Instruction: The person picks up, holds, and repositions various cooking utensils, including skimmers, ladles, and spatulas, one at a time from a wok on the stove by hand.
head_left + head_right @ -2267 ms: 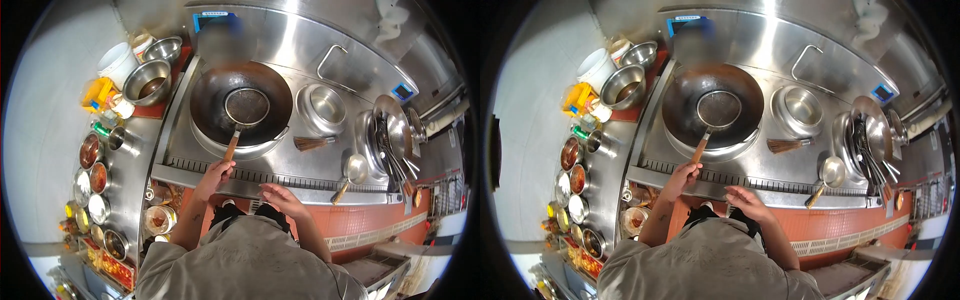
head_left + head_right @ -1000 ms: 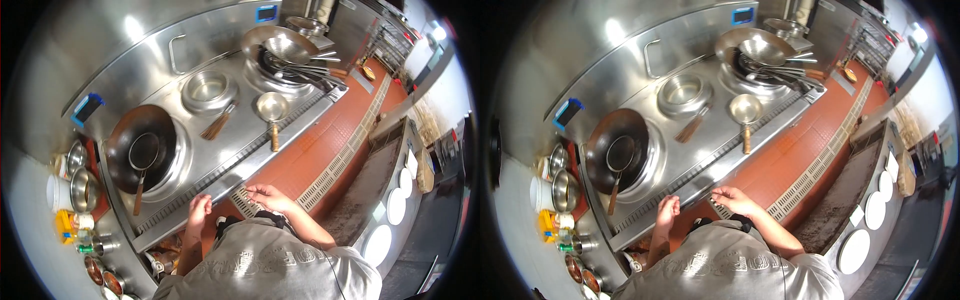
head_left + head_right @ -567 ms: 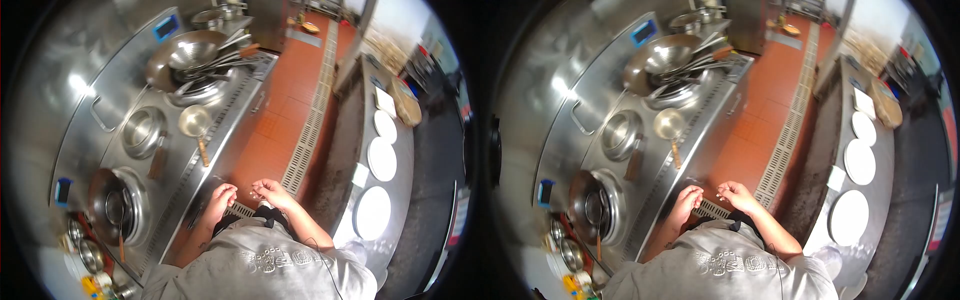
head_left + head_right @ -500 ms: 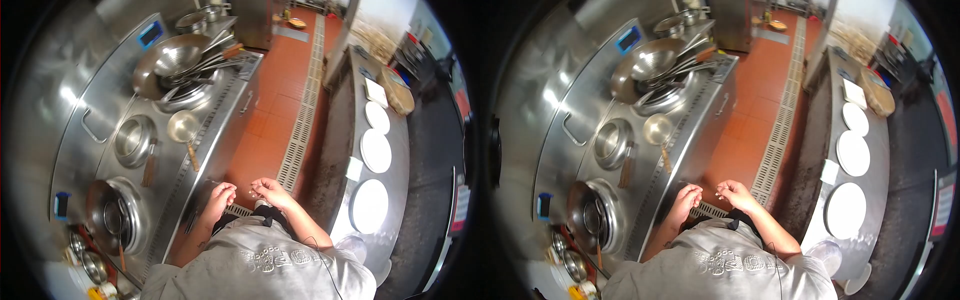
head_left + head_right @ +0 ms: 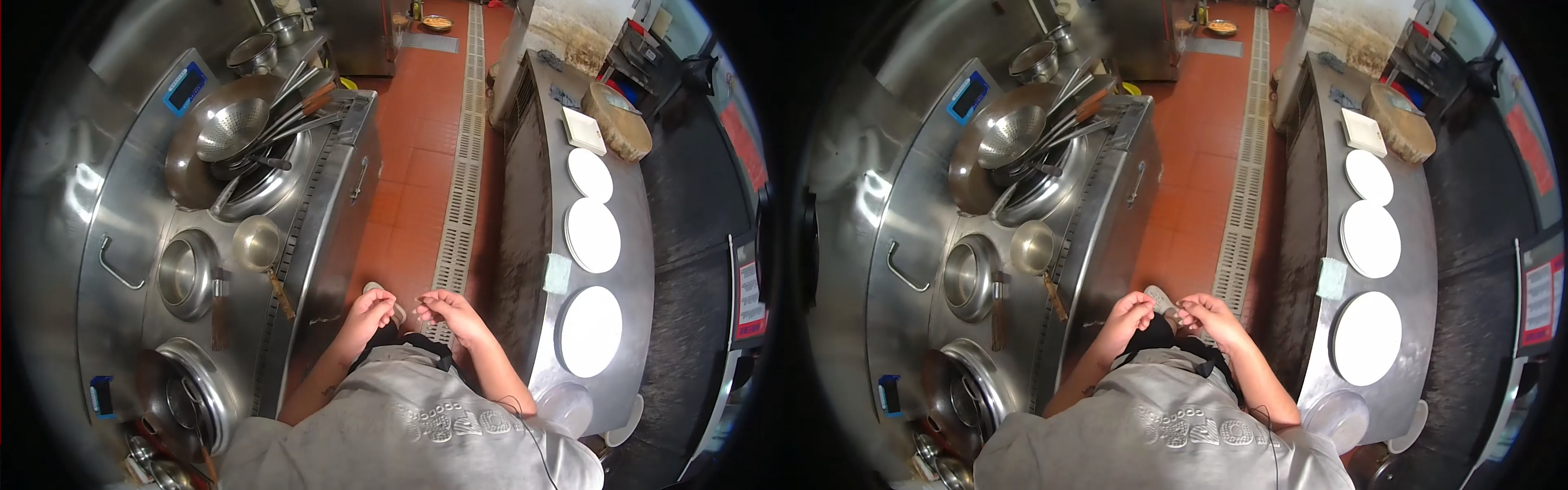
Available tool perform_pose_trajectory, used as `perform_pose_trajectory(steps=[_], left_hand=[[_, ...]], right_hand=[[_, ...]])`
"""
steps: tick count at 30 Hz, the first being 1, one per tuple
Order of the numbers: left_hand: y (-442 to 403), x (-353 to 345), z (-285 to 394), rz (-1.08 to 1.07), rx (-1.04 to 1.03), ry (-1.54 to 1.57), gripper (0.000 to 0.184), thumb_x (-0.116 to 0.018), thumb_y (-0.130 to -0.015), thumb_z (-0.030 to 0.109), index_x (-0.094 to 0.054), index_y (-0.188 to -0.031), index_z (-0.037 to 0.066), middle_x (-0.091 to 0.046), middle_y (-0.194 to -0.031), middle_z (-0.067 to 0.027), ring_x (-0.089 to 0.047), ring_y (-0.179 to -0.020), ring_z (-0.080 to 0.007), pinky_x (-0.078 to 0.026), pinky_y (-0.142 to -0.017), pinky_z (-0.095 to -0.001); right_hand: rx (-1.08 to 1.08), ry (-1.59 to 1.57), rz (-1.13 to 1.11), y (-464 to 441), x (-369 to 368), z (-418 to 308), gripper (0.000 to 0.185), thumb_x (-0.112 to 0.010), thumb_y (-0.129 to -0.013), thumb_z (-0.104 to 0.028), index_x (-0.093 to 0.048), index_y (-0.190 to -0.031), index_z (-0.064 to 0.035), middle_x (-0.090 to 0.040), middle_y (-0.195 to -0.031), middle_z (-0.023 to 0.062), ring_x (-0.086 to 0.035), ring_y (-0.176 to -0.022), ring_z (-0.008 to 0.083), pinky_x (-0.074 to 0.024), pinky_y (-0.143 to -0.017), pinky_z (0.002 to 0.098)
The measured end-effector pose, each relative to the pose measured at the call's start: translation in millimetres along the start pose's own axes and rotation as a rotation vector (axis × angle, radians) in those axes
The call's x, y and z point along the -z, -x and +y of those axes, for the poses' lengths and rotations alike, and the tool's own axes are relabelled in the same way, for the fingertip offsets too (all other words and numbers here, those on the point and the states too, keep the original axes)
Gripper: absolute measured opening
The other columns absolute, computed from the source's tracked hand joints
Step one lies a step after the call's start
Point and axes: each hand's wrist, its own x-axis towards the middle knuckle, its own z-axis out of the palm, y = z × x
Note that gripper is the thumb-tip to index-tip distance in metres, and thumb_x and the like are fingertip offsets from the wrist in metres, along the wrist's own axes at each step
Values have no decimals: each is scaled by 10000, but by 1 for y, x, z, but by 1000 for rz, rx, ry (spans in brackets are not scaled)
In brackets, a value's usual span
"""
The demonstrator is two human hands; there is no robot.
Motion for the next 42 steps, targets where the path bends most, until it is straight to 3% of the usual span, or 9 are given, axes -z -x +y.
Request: perform_pose_trajectory(steps=[7, 18, 26, 29, 33, 37, 42], left_hand=[[-89, 16, 34, -60, -5, -28, 121, -577, -972, 129, -577, -1037, 27, -578, -836, 0, -511, -704, -54, -423, -636, -194], [-193, 80, 131, -112, -97, 27, 121, -583, -958, 104, -592, -1049, 24, -588, -871, -8, -521, -735, -54, -452, -653, -198], [-229, 138, 156, -12, -312, 63, 121, -602, -937, 77, -591, -1024, -6, -610, -897, -24, -550, -787, -60, -463, -683, -227], [-234, 154, 163, 5, -150, 83, 116, -595, -937, 90, -593, -1015, 4, -607, -904, -16, -547, -792, -60, -452, -699, -224], [-232, 165, 179, 55, -122, 237, 120, -609, -937, 102, -593, -1019, 15, -600, -893, -7, -546, -775, -62, -447, -692, -215], [-240, 180, 173, 97, -143, 165, 147, -582, -960, 91, -568, -1077, 2, -635, -958, -40, -593, -874, -79, -490, -775, -236], [-248, 183, 188, 202, -114, 113, 188, -578, -959, 102, -568, -1112, -6, -630, -984, -52, -587, -865, -80, -482, -767, -235]], right_hand=[[17, 17, 112, -65, 11, -38, 227, -570, -983, -194, -630, -1114, -19, -703, -936, 42, -646, -819, 108, -479, -759, 248], [30, 190, 93, -213, -28, -166, 238, -570, -976, -184, -628, -1132, -13, -688, -946, 52, -621, -860, 125, -473, -786, 258], [21, 313, 36, -303, -77, -234, 259, -569, -975, -183, -622, -1147, 3, -702, -969, 72, -641, -851, 139, -483, -780, 268], [39, 392, 23, -333, -85, -255, 260, -570, -973, -195, -612, -1143, -3, -702, -968, 75, -639, -844, 133, -485, -783, 268], [144, 474, 24, -382, -99, -282, 249, -574, -971, -196, -605, -1127, -4, -696, -958, 60, -632, -820, 119, -487, -733, 261], [309, 645, 70, -436, -110, -308, 204, -565, -967, -168, -599, -1084, -5, -657, -926, 38, -616, -807, 120, -475, -730, 262], [510, 732, 18, -529, -107, -333, 241, -608, -931, -141, -575, -1107, 21, -646, -914, 67, -605, -823, 129, -479, -741, 269]])
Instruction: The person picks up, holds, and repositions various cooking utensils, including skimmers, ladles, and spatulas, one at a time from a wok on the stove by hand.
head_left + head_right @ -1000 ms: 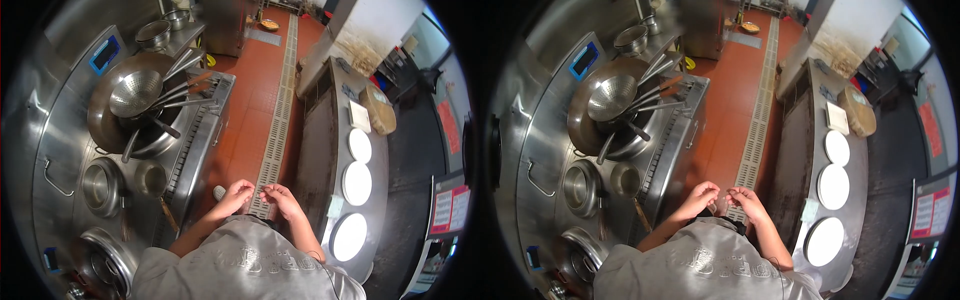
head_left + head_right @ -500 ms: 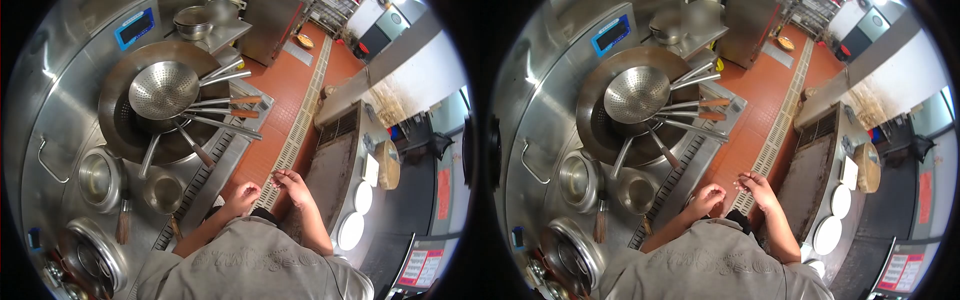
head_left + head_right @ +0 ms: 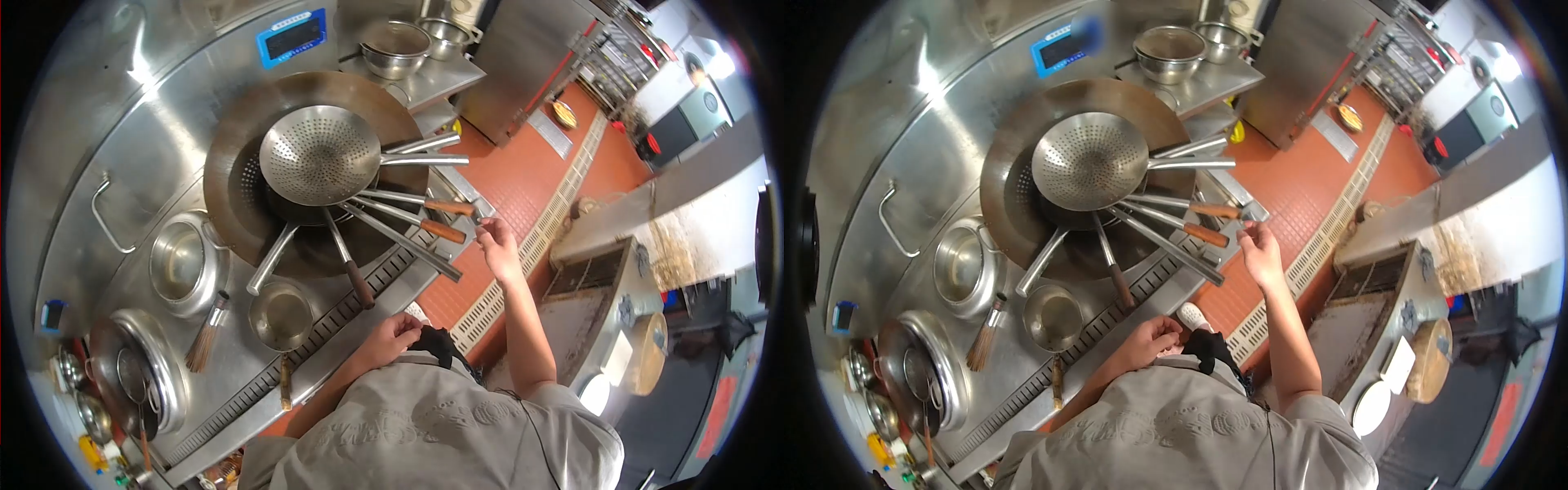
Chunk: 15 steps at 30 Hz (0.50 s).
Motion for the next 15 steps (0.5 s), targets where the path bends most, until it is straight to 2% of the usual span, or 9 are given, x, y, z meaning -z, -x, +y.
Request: perform_pose_trajectory(steps=[4, 8, 9, 12, 13, 15], left_hand=[[-24, -7, 13, 119, -27, 13, 210, -580, -969, 137, -567, -1122, -7, -623, -961, -35, -568, -829, -64, -467, -713, -212], [-51, -25, 25, 273, -57, 96, 230, -582, -981, 183, -575, -1119, -1, -617, -927, -18, -554, -786, -55, -459, -677, -200], [-57, -30, 29, 296, -59, 117, 218, -581, -983, 185, -572, -1099, 1, -605, -902, -13, -542, -773, -51, -448, -649, -203], [-71, -49, 37, 376, -69, 164, 199, -572, -991, 193, -565, -1058, 6, -581, -852, -5, -516, -738, -44, -421, -582, -206], [-74, -55, 43, 410, -76, 159, 198, -565, -996, 195, -562, -1057, 7, -581, -853, -6, -513, -730, -43, -417, -570, -204], [-79, -66, 40, 485, -105, 143, 209, -556, -1001, 205, -567, -1074, 10, -592, -876, -11, -522, -742, -50, -429, -594, -203]], right_hand=[[61, 7, 4, -79, 2, 10, 283, -624, -918, -156, -561, -1114, 38, -654, -924, 96, -613, -848, 152, -502, -739, 294], [145, 136, 5, -146, 0, 31, 452, -639, -907, -193, -520, -1260, 63, -661, -989, 148, -642, -887, 205, -520, -759, 318], [100, 140, -25, -150, -1, 20, 532, -648, -905, -220, -482, -1316, 73, -659, -1016, 169, -648, -922, 221, -522, -780, 317], [114, 121, -145, -177, -4, 22, 554, -656, -905, -226, -466, -1322, 84, -660, -1023, 170, -645, -934, 219, -529, -784, 325], [115, 52, -226, -186, -7, 28, 445, -617, -946, -214, -496, -1286, 46, -639, -1038, 123, -620, -913, 178, -503, -803, 298], [81, -59, -306, -205, -9, 39, 462, -651, -919, -223, -508, -1258, 55, -637, -978, 99, -613, -856, 148, -514, -731, 283]])
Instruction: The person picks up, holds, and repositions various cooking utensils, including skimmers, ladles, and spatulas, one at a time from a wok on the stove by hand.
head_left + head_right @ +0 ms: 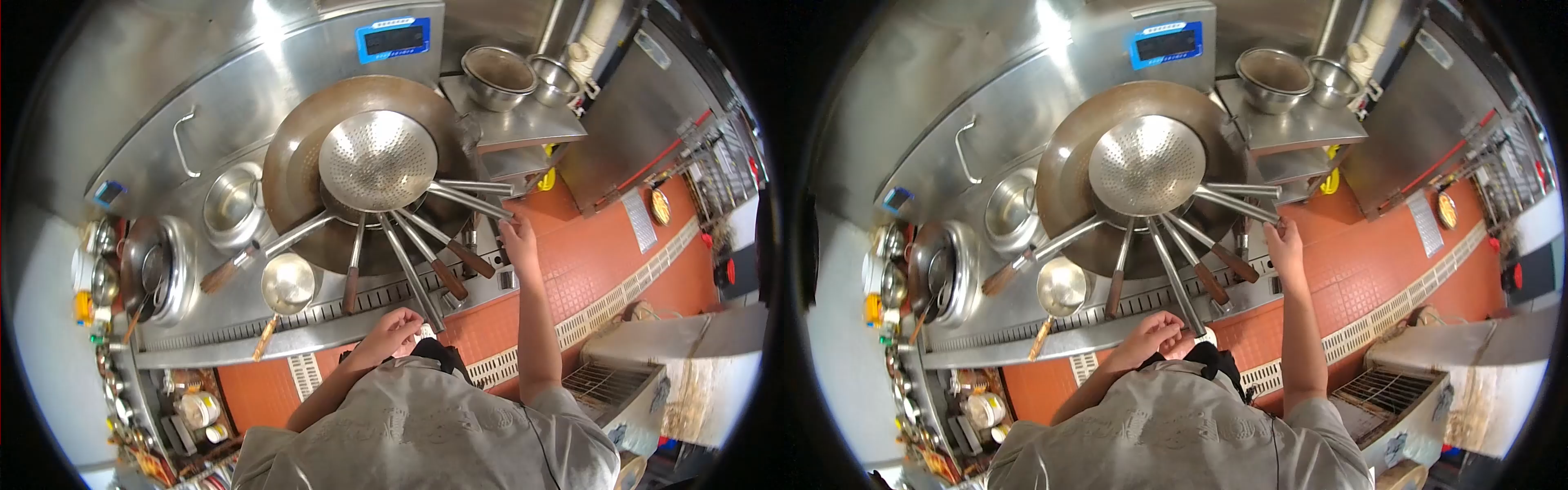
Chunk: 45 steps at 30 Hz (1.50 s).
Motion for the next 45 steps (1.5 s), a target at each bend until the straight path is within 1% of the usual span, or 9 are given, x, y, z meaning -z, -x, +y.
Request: perform_pose_trajectory(steps=[2, 5, 9, 12, 18, 21, 29, 38, 45], left_hand=[[-2, -8, -13, 77, -64, -17, 236, -549, -1002, 223, -583, -1111, 16, -615, -919, -19, -543, -781, -67, -461, -663, -205], [11, -25, -3, 148, 62, 95, 239, -539, -1007, 224, -571, -1120, 16, -611, -922, -28, -537, -792, -69, -470, -680, -219], [15, -30, -21, 201, 54, 80, 225, -528, -1012, 214, -565, -1118, 19, -598, -910, -25, -539, -787, -85, -476, -721, -236], [19, -30, -29, 248, 23, 49, 209, -523, -1013, 198, -566, -1112, 19, -590, -902, -23, -534, -783, -82, -474, -718, -237], [21, -26, -29, 271, -25, 149, 188, -579, -988, 211, -588, -1099, 60, -587, -901, 15, -513, -768, -47, -457, -689, -202], [25, -27, -20, 248, -91, 197, 175, -536, -1007, 159, -579, -1111, 24, -584, -880, -4, -530, -743, -66, -467, -666, -221], [32, -26, -15, 305, -79, 217, 222, -605, -968, 236, -596, -1127, 80, -601, -921, 10, -523, -780, -46, -440, -625, -187], [35, -32, -18, 318, -93, 202, 236, -617, -955, 243, -602, -1132, 88, -603, -915, 29, -523, -794, -38, -420, -644, -171], [36, -40, -27, 347, -126, 245, 213, -615, -957, 217, -603, -1122, 82, -605, -917, 34, -527, -783, -36, -431, -681, -177]], right_hand=[[9, -80, 3, -2, -3, -7, 372, -658, -914, -231, -551, -1129, 53, -614, -896, 64, -583, -741, 104, -497, -647, 248], [-80, -97, -60, -17, 3, -1, 330, -649, -924, -248, -567, -1039, 50, -609, -851, 59, -564, -673, 99, -472, -597, 250], [-189, -39, -128, -22, 0, -16, 253, -622, -951, -309, -569, -874, -74, -532, -632, -9, -448, -465, 48, -320, -392, 208], [-300, -133, -253, -12, 4, -32, 289, -631, -939, -306, -585, -885, -26, -524, -605, 6, -442, -458, 65, -315, -391, 246], [-488, -346, -447, 16, 4, -83, 251, -616, -938, -276, -585, -882, -34, -516, -589, 12, -419, -420, 80, -282, -369, 245], [-523, -395, -615, 23, -1, -88, 229, -609, -937, -263, -586, -875, -44, -520, -593, 23, -414, -420, 91, -273, -371, 240], [-716, -538, -973, 63, -31, -106, 395, -518, -950, -287, -619, -1163, 30, -568, -691, 50, -441, -490, 104, -330, -431, 234], [-923, -711, -1024, 88, -74, -111, 243, -591, -927, -277, -590, -875, -40, -564, -723, 35, -480, -535, 146, -360, -444, 241], [-1010, -679, -1069, 92, -94, -101, 187, -639, -915, -228, -583, -896, -50, -541, -678, 26, -473, -502, 136, -284, -364, 239]])
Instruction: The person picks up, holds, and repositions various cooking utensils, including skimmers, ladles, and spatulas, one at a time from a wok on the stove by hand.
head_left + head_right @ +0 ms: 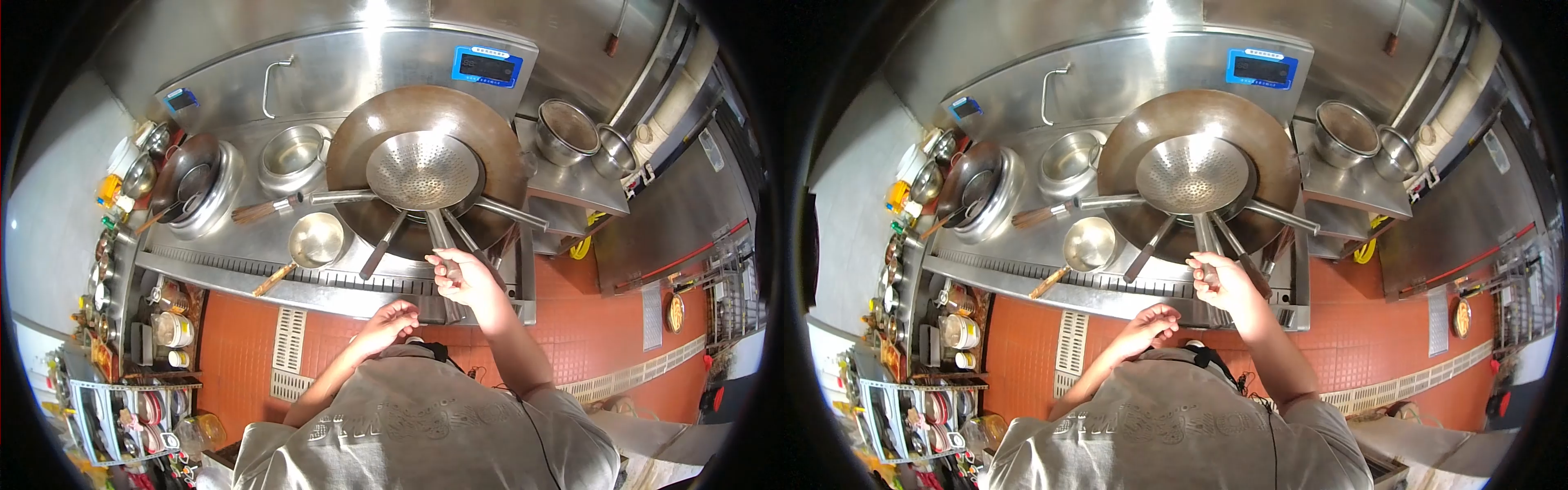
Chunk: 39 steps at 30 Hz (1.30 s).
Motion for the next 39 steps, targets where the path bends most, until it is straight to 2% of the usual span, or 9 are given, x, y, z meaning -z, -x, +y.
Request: perform_pose_trajectory(steps=[1, 7, 14, 18, 25, 33, 37, 39], left_hand=[[1, 0, -3, 0, -10, 14, 209, -614, -959, 212, -603, -1122, 81, -606, -917, 33, -528, -780, -37, -433, -682, -179], [18, -3, -9, 48, -25, 85, 204, -604, -971, 195, -594, -1128, 65, -605, -913, 26, -534, -769, -41, -439, -676, -188], [41, 4, -21, 117, -66, 118, 220, -597, -977, 190, -580, -1144, 47, -603, -912, 22, -539, -773, -48, -440, -667, -195], [50, 2, -14, 134, -26, 148, 223, -597, -978, 177, -577, -1156, 44, -612, -921, 17, -541, -773, -49, -442, -695, -194], [60, 30, -41, 61, -89, 149, 224, -608, -970, 164, -575, -1163, 55, -612, -925, 33, -533, -775, -35, -442, -696, -188], [120, 75, -37, 124, -87, 145, 238, -609, -970, 181, -575, -1164, 48, -606, -910, 40, -528, -770, -30, -438, -680, -168], [142, 107, -58, 57, -231, 188, 224, -605, -973, 188, -582, -1152, 56, -605, -905, 36, -526, -768, -33, -438, -679, -180], [156, 120, -63, 60, -217, 189, 219, -604, -974, 183, -583, -1151, 57, -606, -905, 34, -526, -770, -35, -440, -686, -185]], right_hand=[[-7, -11, -9, -3, 1, 2, 125, -643, -895, -159, -580, -913, -52, -540, -664, 34, -474, -497, 141, -288, -371, 243], [35, 2, -92, -11, 13, 6, 81, -616, -841, -62, -568, -906, -59, -546, -657, 47, -472, -478, 157, -321, -410, 256], [50, 4, -72, -11, 16, 12, 67, -605, -825, -53, -574, -878, -78, -543, -636, 38, -476, -473, 155, -338, -412, 262], [80, -7, -120, -4, 12, 20, 109, -569, -837, -75, -552, -941, -49, -525, -638, 24, -462, -473, 138, -337, -411, 259], [131, 37, -81, 14, -7, 48, 130, -585, -833, -40, -547, -957, -54, -546, -641, 51, -478, -467, 161, -355, -427, 253], [259, 152, -3, 14, -75, 104, 128, -581, -812, 4, -578, -924, -56, -532, -611, 55, -446, -416, 153, -337, -398, 256], [314, 305, -20, 7, -110, 141, 189, -548, -805, -24, -560, -992, -51, -519, -611, 39, -432, -427, 153, -315, -418, 273], [285, 329, -38, 3, -126, 160, 199, -551, -801, -21, -562, -997, -49, -518, -599, 36, -432, -426, 153, -313, -419, 273]])
